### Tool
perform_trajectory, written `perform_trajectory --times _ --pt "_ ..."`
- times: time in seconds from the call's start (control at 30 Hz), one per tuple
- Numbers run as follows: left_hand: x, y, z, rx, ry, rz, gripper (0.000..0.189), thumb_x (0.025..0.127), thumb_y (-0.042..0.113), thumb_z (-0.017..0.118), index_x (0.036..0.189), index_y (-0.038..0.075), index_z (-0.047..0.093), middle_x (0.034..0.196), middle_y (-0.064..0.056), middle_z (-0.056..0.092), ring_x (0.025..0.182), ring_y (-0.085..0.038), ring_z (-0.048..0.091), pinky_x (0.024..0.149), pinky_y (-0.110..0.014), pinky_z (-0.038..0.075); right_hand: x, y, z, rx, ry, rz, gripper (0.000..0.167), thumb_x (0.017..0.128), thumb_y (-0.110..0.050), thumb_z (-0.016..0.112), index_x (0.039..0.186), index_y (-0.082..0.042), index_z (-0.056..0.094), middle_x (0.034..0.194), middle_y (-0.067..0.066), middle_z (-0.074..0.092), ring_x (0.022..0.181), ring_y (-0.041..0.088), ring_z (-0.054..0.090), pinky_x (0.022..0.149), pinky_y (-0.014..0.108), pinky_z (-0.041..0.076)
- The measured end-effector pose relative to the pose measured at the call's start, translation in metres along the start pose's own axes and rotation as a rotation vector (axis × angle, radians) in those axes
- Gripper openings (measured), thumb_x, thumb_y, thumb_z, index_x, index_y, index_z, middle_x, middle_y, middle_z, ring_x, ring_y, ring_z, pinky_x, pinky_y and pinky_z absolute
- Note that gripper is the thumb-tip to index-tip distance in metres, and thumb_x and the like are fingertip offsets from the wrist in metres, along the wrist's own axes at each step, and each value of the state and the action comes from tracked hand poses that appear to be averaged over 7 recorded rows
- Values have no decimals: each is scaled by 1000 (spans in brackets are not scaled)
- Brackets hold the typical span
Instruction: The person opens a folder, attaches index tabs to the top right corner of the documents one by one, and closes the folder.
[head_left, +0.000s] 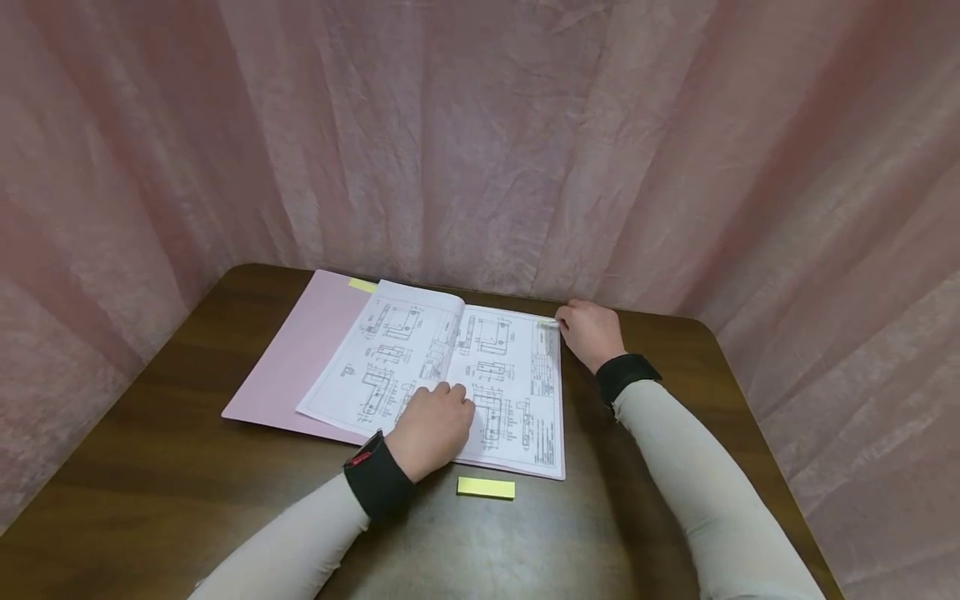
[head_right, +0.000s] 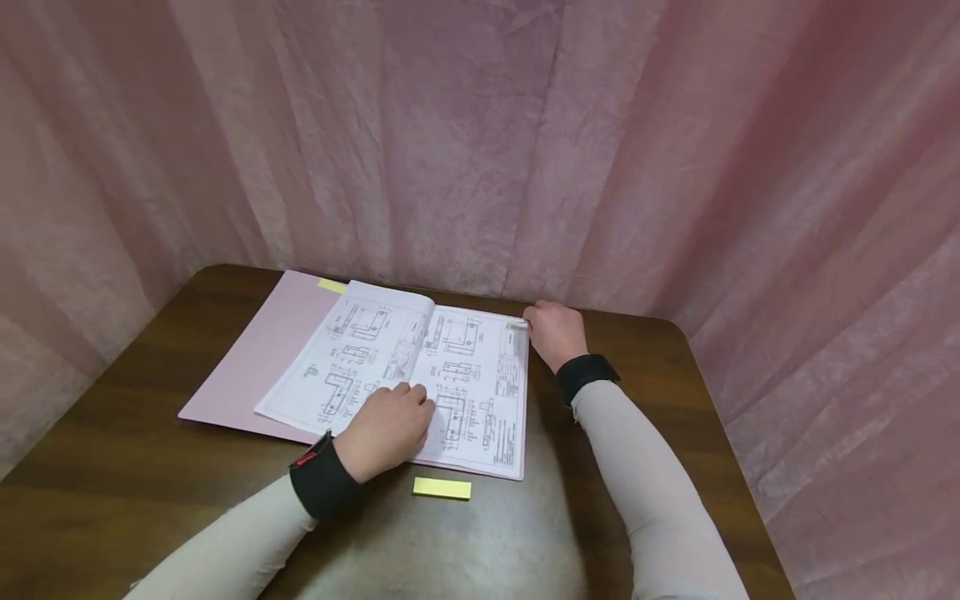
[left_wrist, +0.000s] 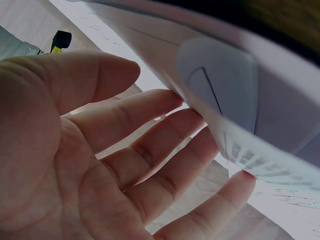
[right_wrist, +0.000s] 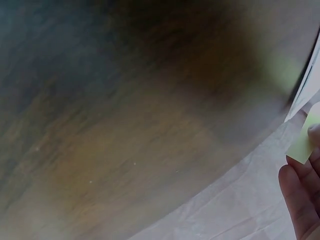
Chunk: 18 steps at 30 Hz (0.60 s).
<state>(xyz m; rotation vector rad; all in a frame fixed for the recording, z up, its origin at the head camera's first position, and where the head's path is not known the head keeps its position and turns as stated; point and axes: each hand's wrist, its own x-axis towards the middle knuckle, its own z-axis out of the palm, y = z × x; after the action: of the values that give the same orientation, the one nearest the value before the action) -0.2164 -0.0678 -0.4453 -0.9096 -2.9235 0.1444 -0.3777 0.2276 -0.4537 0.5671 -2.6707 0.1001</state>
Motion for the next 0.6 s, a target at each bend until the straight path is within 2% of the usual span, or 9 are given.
perform_trajectory --times 0.37,0.6 --pt "1 0 1 -3 9 2 22 102 24 79 111 4 82 94 -10 68 79 -24 57 67 -40 53 4 6 9 -43 -68 16 9 103 -7 78 106 -9 86 97 10 78 84 27 74 73 45 61" --pt "-1 0 1 6 26 11 20 102 22 78 109 3 82 91 -10 67 77 -23 56 65 -39 52 3 6 11 -76 -104 10 10 102 -6 78 107 -8 87 94 11 77 81 27 71 74 45 61"
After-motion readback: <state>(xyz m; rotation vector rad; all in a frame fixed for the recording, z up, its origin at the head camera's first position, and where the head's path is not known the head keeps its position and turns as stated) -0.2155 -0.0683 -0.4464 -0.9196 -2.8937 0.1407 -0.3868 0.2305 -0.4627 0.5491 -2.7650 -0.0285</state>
